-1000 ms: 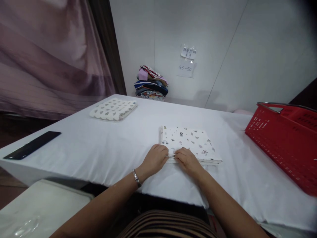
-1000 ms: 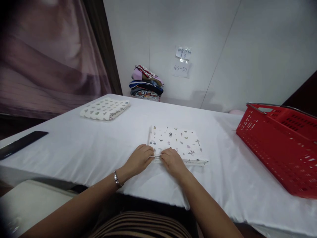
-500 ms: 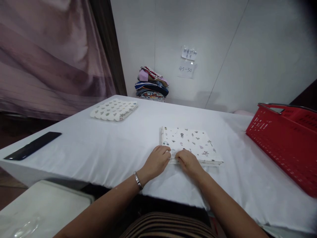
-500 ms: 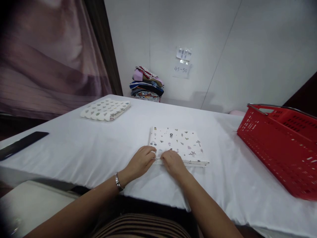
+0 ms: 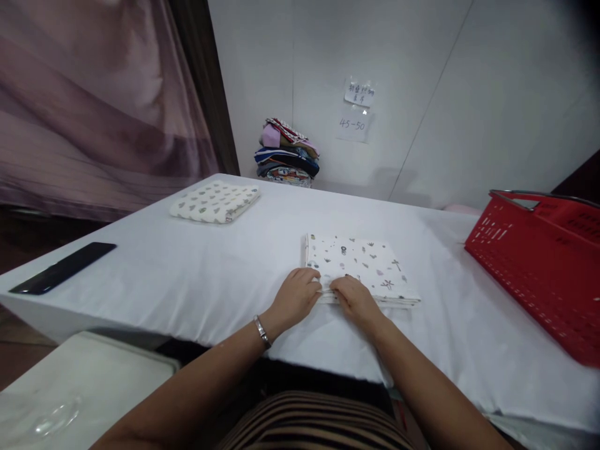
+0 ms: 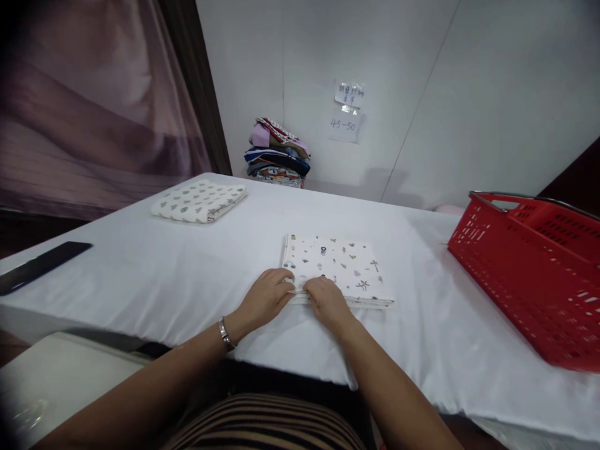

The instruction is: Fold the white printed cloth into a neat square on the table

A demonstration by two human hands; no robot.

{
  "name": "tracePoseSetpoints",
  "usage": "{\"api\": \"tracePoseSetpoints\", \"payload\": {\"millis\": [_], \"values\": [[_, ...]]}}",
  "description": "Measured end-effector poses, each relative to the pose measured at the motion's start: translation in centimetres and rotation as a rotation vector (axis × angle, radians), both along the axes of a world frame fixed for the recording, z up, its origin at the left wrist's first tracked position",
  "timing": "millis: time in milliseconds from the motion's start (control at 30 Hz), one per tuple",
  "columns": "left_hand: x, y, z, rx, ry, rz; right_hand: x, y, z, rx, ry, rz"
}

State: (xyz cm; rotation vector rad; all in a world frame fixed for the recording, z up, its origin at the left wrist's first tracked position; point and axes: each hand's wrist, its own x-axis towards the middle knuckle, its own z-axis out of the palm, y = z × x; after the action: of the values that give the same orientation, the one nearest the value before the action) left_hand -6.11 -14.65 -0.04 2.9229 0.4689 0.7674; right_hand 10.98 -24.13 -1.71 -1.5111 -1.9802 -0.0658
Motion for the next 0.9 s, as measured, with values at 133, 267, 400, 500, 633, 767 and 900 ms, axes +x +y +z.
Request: {"api": "tracePoseSetpoints", "payload": {"millis": [133, 267, 400, 500, 633, 767, 900], "values": [[0.2, 0.0, 0.2, 0.010, 0.003, -0.003, -0.1, 0.0, 0.1, 0.011, 0.008, -0.019], [0.1, 0.0, 0.1, 0.020, -0.001, -0.040, -0.1, 0.0, 0.0, 0.040, 0.042, -0.019], [0.0, 0.0, -0.1, 0.005, 0.007, -0.033, 0.1, 0.1, -0.4, 0.063, 0.053, -0.013], [0.3, 0.1, -0.1, -0.005, 0.019, -0.025, 0.1, 0.2, -0.6, 0.053, 0.055, -0.011], [0.7, 0.1, -0.2, 0.034, 0.024, -0.047, 0.0, 0.1, -0.5, 0.028, 0.041, -0.003], [0.7, 0.0, -0.5, 0.050, 0.000, -0.056, -0.3, 0.0, -0.1, 0.007, 0.051, 0.008], [0.4, -0.2, -1.0, 0.012, -0.047, -0.027, -0.4, 0.0, -0.1, 0.016, 0.038, -0.014]]}}
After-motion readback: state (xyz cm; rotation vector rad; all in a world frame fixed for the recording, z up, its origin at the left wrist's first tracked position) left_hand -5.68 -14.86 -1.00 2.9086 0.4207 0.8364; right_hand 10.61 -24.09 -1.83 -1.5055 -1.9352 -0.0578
